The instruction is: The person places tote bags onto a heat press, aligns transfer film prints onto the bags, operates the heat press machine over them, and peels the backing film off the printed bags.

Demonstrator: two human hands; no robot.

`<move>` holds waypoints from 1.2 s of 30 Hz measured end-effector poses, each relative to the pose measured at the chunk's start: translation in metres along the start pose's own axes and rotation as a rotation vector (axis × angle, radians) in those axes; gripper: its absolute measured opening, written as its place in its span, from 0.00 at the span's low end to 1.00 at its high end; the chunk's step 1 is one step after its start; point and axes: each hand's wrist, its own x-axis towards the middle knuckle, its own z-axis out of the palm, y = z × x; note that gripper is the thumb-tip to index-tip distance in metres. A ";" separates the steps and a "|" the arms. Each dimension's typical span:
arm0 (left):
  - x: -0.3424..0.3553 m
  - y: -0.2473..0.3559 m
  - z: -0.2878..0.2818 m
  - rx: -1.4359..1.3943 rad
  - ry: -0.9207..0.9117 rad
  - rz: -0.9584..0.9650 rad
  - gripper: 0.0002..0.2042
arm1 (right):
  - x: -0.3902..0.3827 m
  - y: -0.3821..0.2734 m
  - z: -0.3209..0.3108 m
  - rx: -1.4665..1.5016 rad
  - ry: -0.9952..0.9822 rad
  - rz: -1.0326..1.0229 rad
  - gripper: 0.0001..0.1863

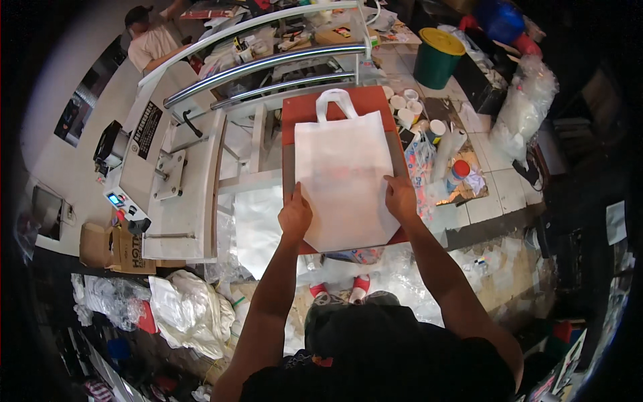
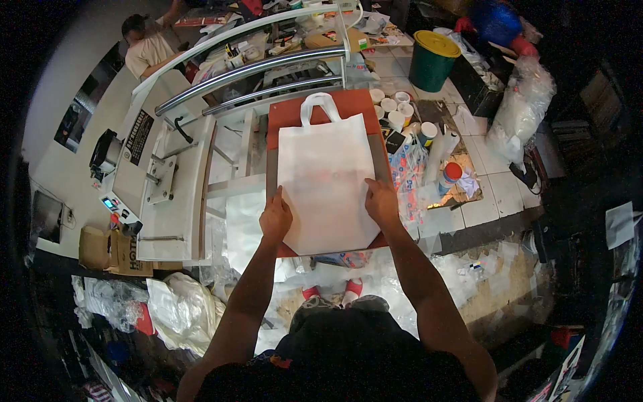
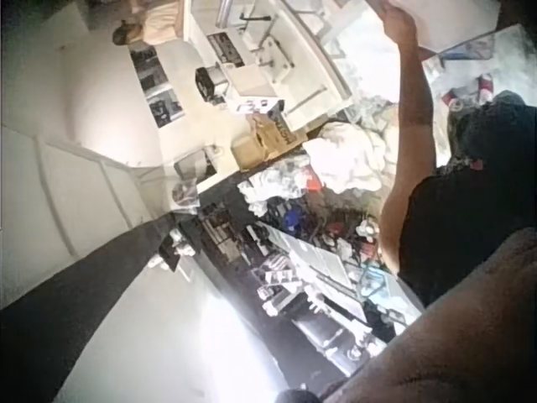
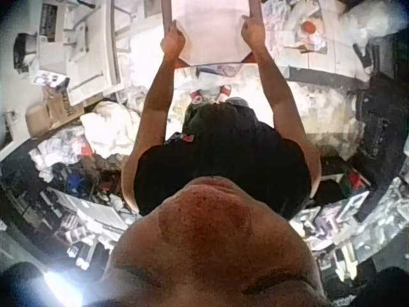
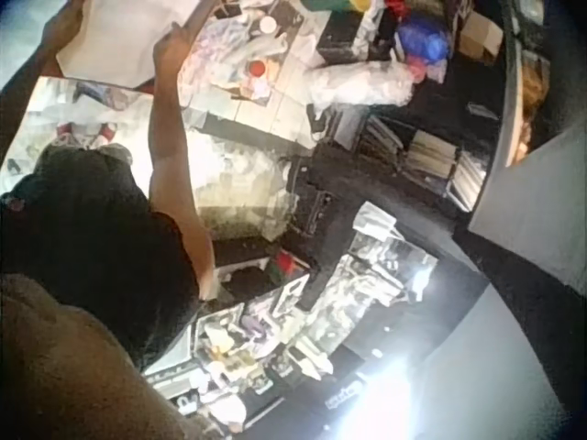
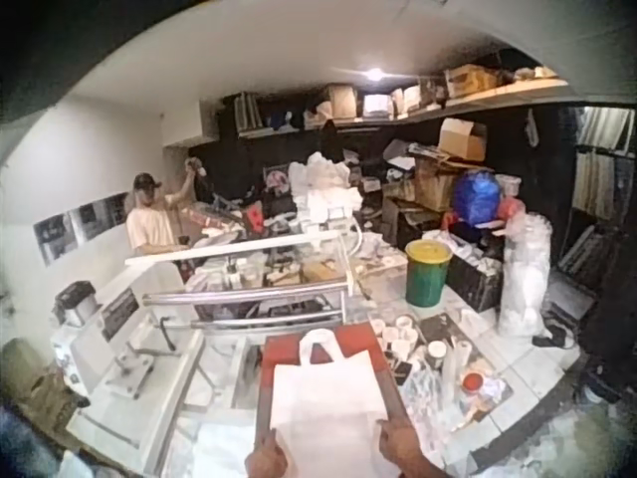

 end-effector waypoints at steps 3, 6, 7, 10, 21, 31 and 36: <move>0.001 0.005 -0.005 -0.013 -0.033 -0.025 0.20 | -0.002 -0.001 -0.002 -0.019 -0.007 0.043 0.13; 0.002 0.003 -0.005 -0.020 -0.039 -0.020 0.21 | -0.002 -0.004 -0.003 -0.044 0.056 0.006 0.13; 0.001 0.002 -0.003 -0.022 -0.043 -0.025 0.21 | -0.002 -0.005 -0.003 -0.047 0.064 0.001 0.13; -0.004 -0.001 0.000 -0.019 0.050 0.012 0.21 | -0.004 -0.006 -0.003 -0.038 0.063 0.003 0.12; -0.117 -0.078 -0.049 -0.169 0.153 -0.211 0.19 | -0.180 0.190 -0.016 -0.258 0.105 0.733 0.13; -0.398 -0.143 -0.043 0.103 -0.646 -0.466 0.17 | -0.260 0.069 0.187 -0.141 -0.473 0.153 0.22; -0.468 -0.151 -0.089 0.138 -0.760 -0.638 0.15 | -0.261 0.064 0.233 -0.309 -0.606 0.221 0.21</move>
